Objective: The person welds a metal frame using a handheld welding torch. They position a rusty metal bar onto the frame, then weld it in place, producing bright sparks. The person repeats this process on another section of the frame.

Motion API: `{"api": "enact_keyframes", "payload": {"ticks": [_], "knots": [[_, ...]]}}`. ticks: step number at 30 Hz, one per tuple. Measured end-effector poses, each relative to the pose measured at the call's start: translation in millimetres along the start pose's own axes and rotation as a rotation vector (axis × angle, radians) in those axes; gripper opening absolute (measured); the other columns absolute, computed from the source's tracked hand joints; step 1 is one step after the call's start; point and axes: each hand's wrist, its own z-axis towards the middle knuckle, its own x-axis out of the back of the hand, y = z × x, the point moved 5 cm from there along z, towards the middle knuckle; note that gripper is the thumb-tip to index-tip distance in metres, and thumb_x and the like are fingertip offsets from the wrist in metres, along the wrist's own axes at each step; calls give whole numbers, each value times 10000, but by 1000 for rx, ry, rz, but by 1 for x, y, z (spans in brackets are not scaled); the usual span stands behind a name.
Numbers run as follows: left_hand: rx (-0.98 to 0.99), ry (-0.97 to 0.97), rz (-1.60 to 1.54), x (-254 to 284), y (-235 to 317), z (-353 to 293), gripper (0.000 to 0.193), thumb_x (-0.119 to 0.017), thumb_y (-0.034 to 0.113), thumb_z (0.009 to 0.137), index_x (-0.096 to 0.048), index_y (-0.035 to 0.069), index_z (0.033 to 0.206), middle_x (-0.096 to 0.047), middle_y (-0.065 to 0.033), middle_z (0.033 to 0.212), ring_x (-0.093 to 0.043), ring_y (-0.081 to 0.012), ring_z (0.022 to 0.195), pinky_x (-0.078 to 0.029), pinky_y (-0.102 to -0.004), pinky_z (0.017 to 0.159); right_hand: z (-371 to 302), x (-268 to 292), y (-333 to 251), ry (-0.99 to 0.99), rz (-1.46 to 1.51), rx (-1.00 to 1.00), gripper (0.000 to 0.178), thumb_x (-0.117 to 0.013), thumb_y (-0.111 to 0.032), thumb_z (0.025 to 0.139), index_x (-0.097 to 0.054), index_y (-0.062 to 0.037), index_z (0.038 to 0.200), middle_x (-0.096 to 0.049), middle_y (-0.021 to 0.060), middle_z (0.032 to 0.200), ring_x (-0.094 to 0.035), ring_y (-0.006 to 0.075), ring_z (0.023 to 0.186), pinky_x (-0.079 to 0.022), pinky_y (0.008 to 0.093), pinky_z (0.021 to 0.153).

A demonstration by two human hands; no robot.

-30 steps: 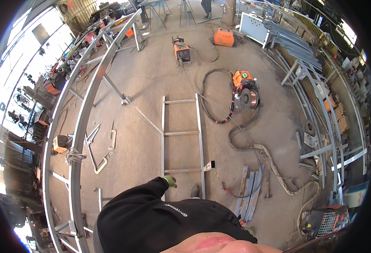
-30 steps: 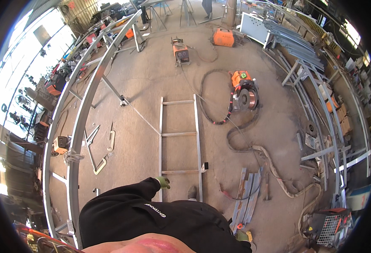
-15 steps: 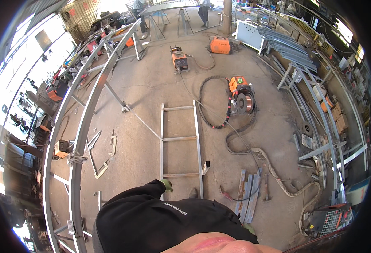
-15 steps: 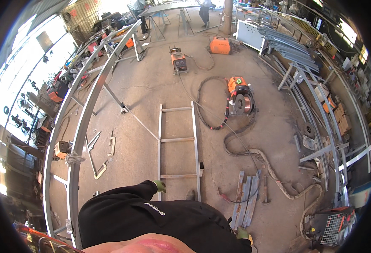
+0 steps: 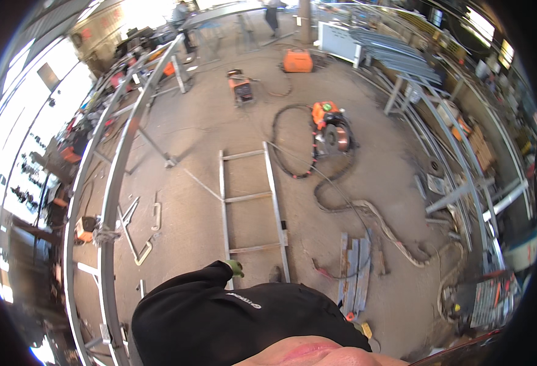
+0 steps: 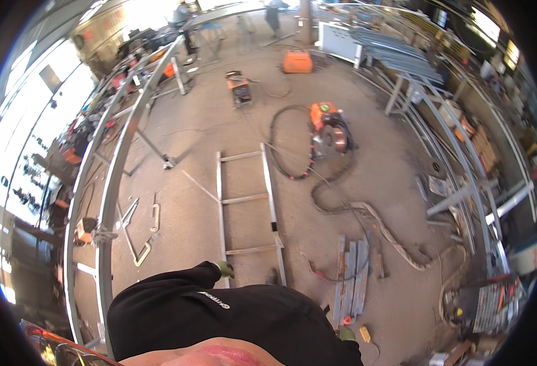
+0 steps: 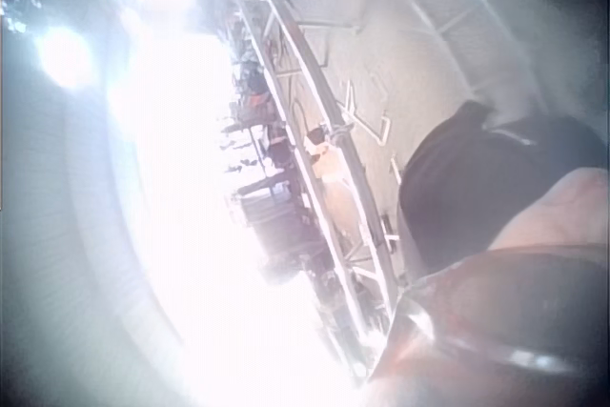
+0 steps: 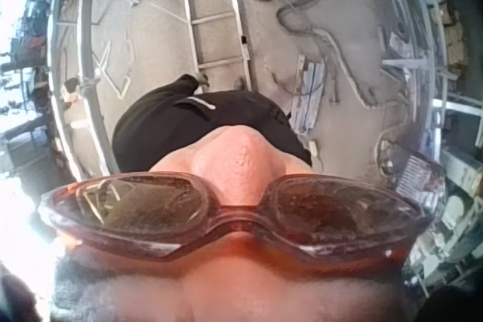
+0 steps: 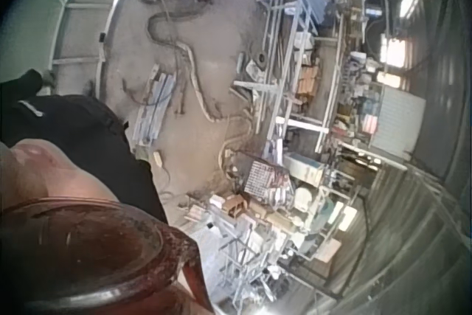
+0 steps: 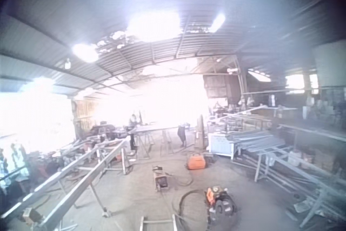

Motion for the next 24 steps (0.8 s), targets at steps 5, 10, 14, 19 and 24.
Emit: {"api": "enact_keyframes", "payload": {"ticks": [5,10,14,19,24], "knots": [[-65,18,98,1,16,6,691,-784,492,746,-709,78,1293,-707,-162,1298,-654,-333,1229,-501,-416,1059,-25,14,17,73,28,-85,327,-639,-298,966,-627,-70,1200,-720,105,955,-693,265,748,-520,419,581],[-113,-62,41,0,23,24,705,-785,511,757,-697,80,1308,-695,-153,1331,-649,-333,1245,-502,-412,1064,-69,16,-16,26,-320,160,356,-655,-366,955,-643,-102,1193,-734,87,951,-673,230,695,-485,396,550],[-289,-87,139,-3,19,49,694,-794,499,755,-697,86,1305,-699,-163,1316,-655,-326,1235,-505,-403,1060,-82,6,-13,45,-322,154,354,-656,-377,960,-657,-103,1185,-737,70,942,-680,220,703,-499,402,574],[-266,-105,102,2,10,65,687,-800,496,752,-700,99,1304,-700,-169,1309,-658,-321,1230,-508,-401,1055,-89,-13,4,92,-94,-7,376,-646,-381,971,-663,-90,1210,-742,69,986,-686,220,742,-522,408,635],[-106,-67,-1,19,9,51,694,-849,413,743,-695,-1,1278,-727,-185,1242,-697,-289,1150,-542,-367,993,-105,-29,14,132,19,-82,390,-632,-373,983,-653,-90,1251,-742,68,1036,-689,217,780,-528,409,667]]}}
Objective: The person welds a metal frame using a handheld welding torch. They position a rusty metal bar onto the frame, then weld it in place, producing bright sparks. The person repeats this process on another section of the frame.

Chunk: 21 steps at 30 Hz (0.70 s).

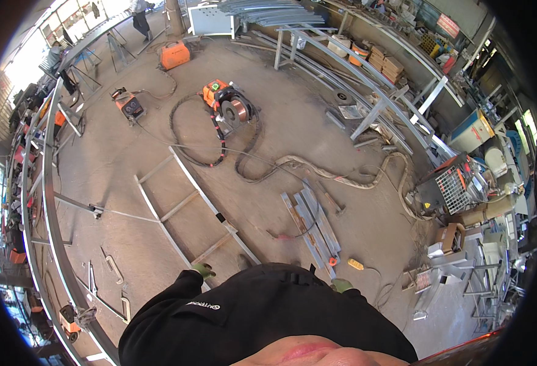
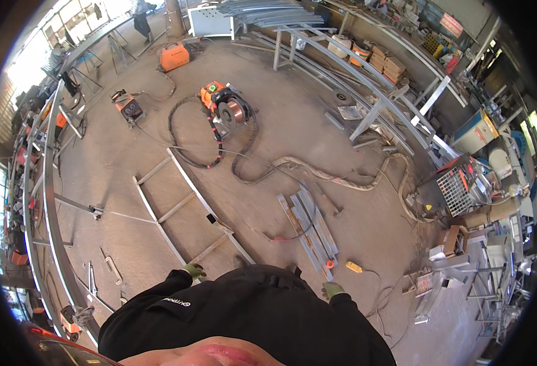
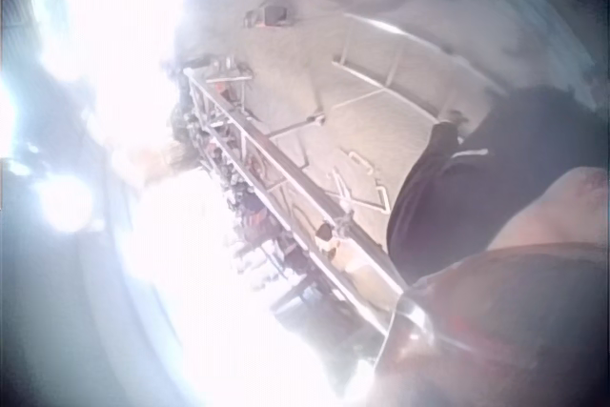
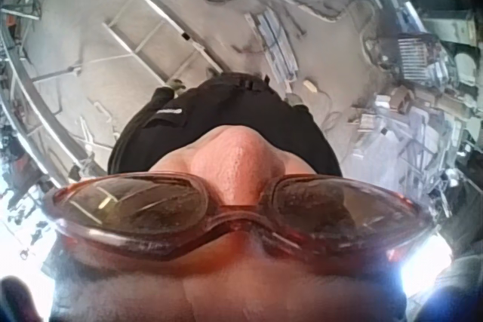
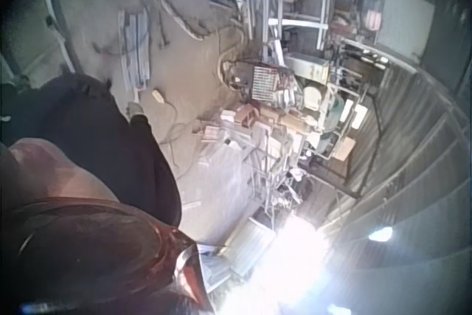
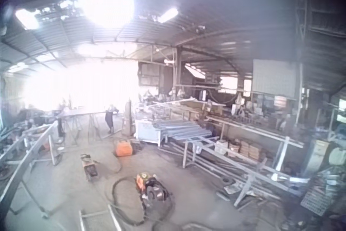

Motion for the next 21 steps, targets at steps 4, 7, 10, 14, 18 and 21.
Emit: {"api": "enact_keyframes", "payload": {"ticks": [4,7,10,14,18,21], "knots": [[12,-26,58,6,1,-6,678,-825,447,758,-704,48,1293,-709,-176,1291,-675,-313,1203,-528,-375,1027,-22,-1,-3,45,-50,-17,407,-631,-371,986,-646,-91,1281,-740,68,1042,-685,209,779,-527,401,657],[-3,-52,123,5,0,-4,695,-808,457,764,-687,59,1321,-693,-184,1324,-669,-328,1219,-523,-385,1035,-36,0,-10,48,-90,-8,409,-631,-375,987,-647,-89,1279,-738,65,1030,-681,201,773,-525,392,646],[15,-44,57,-1,-7,-3,683,-810,439,765,-689,49,1313,-697,-189,1314,-676,-331,1205,-525,-386,1032,-44,2,-22,46,-147,10,409,-632,-381,985,-655,-86,1268,-734,62,1019,-676,194,767,-522,385,637],[26,-22,-35,-17,-22,5,668,-810,425,759,-699,40,1293,-705,-188,1298,-682,-333,1194,-527,-385,1030,-49,7,-45,97,-140,-49,417,-635,-391,979,-668,-82,1257,-732,57,1014,-674,186,767,-520,380,634],[-106,-32,40,-41,-41,26,662,-808,422,752,-705,37,1281,-710,-188,1285,-684,-331,1190,-533,-387,1023,-44,9,-73,57,-222,11,416,-632,-394,972,-679,-83,1244,-734,41,1018,-675,176,771,-522,368,643],[-41,32,-84,-54,-62,29,668,-811,425,746,-706,34,1278,-713,-192,1275,-687,-328,1182,-538,-388,1015,-19,6,-88,-39,-232,47,437,-637,-418,963,-681,-85,1242,-733,30,1011,-685,170,773,-520,354,645]]}}
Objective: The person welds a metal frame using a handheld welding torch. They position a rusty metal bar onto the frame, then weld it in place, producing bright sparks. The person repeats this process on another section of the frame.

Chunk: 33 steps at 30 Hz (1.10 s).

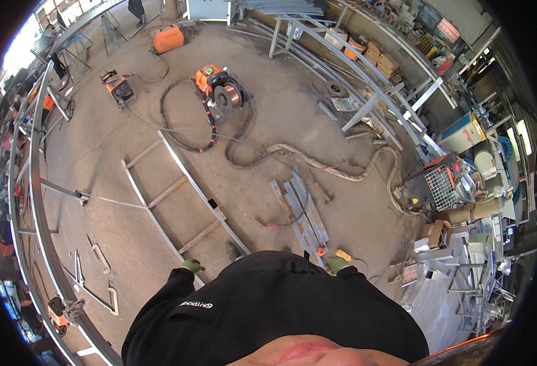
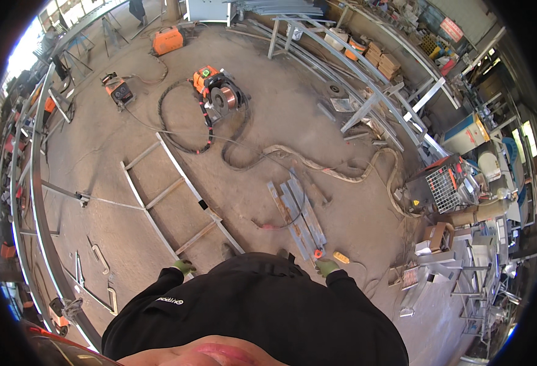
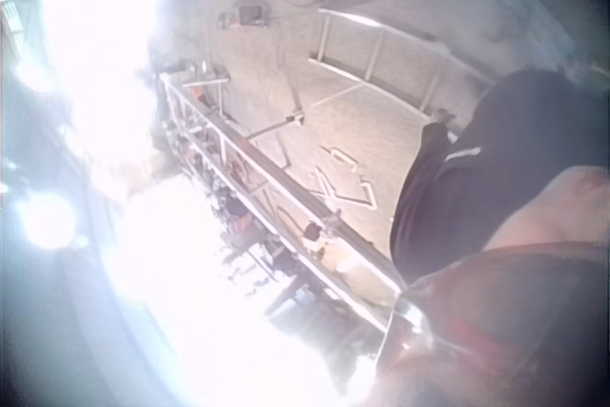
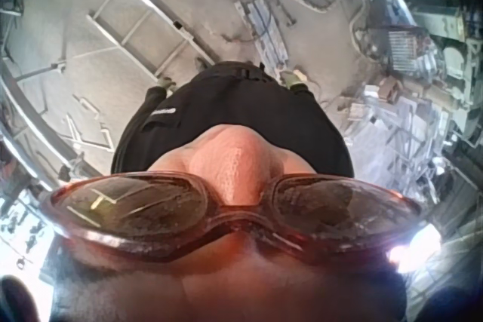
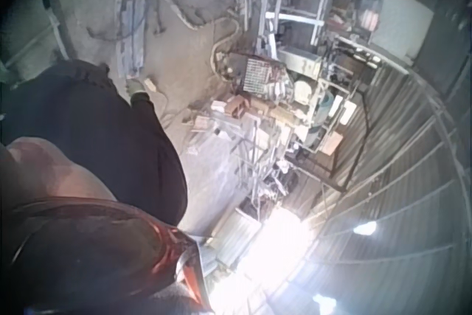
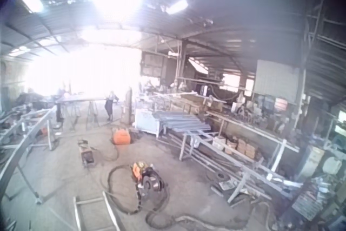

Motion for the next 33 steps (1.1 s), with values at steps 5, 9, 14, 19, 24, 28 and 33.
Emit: {"api": "enact_keyframes", "payload": {"ticks": [5,9,14,19,24,28,33], "knots": [[178,81,-240,-13,-5,-29,669,-836,421,760,-701,16,1275,-721,-186,1263,-698,-318,1153,-545,-389,991,50,17,-14,-37,-65,14,392,-637,-435,940,-725,-90,1102,-738,30,990,-698,166,780,-519,343,630],[150,65,47,-38,27,-63,665,-850,407,763,-701,16,1279,-725,-180,1259,-695,-301,1159,-536,-377,998,64,50,-35,-95,-221,214,336,-603,-389,955,-708,-74,1006,-705,49,876,-686,180,743,-513,364,628],[223,88,-228,-94,66,-99,657,-879,340,753,-697,-6,1281,-714,-170,1282,-687,-293,1157,-519,-383,1031,79,89,-22,-94,-330,357,330,-592,-384,975,-706,-84,1052,-706,64,873,-647,193,680,-502,378,610],[183,82,-211,-131,99,-110,720,-848,410,758,-672,8,1328,-705,-169,1310,-683,-302,1194,-523,-375,1037,102,122,55,-7,-221,2,258,-633,-349,954,-691,-99,980,-687,82,757,-650,208,626,-501,388,568],[174,103,-159,-131,113,-129,752,-802,478,754,-667,20,1335,-705,-192,1297,-677,-311,1208,-520,-373,1045,120,119,114,-106,-23,-158,267,-640,-407,967,-664,-142,980,-678,65,766,-609,197,580,-472,371,495],[225,119,-129,-118,104,-139,729,-786,453,726,-684,37,1316,-714,-183,1283,-677,-316,1204,-523,-379,1041,117,103,93,-42,-4,-178,218,-656,-326,959,-666,-122,1036,-694,95,795,-610,227,583,-471,393,514],[266,91,-84,-107,76,-121,712,-847,423,689,-709,56,1284,-743,-154,1228,-704,-276,1136,-546,-371,989,86,76,18,-65,-166,50,228,-633,-290,955,-670,-98,1071,-707,97,818,-646,222,599,-481,400,530]]}}
